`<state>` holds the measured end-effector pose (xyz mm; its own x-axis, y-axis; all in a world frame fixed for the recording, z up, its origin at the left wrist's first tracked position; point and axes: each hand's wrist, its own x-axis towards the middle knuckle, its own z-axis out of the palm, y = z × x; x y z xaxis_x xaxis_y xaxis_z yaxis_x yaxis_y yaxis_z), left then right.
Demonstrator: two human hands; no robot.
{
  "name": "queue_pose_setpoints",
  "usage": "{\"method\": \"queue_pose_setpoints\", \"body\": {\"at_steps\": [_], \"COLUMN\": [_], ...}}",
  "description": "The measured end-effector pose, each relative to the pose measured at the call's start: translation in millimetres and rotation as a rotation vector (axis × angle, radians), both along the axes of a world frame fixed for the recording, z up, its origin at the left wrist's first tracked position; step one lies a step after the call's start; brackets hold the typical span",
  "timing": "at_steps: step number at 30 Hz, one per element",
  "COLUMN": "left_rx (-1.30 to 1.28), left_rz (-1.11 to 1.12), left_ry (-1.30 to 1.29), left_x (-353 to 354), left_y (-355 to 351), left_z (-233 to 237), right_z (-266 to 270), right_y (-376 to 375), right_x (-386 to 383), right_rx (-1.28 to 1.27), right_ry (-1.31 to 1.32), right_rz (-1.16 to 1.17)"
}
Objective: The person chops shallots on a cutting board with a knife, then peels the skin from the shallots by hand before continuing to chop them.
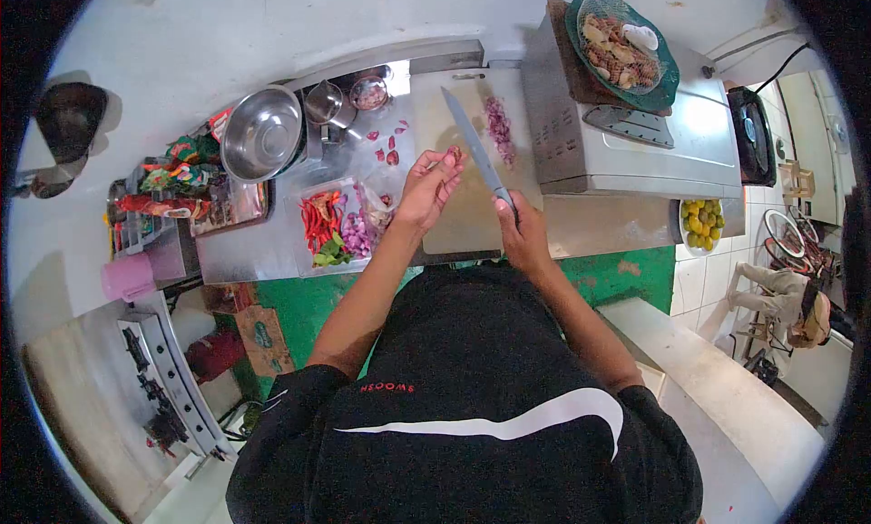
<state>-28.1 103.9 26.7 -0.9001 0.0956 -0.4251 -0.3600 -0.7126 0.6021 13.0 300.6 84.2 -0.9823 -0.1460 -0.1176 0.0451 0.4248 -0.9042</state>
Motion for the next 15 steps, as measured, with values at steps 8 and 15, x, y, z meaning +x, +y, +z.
{"method": "queue_pose_setpoints", "body": {"at_steps": [8, 15], "left_rx": [-0.024, -0.177], "left_rz": [-0.066, -0.093], "left_ry": [0.054, 0.033], "left_x": [-3, -6], "left_y": [3, 2], "left_z": [10, 14], "right_z": [3, 2], "right_y": [-3, 2], "right_x": [0, -4], "right_rx": [0.002, 0.015], "right_ry": [0.031, 0.040], "right_rz": [0.039, 0.054]}}
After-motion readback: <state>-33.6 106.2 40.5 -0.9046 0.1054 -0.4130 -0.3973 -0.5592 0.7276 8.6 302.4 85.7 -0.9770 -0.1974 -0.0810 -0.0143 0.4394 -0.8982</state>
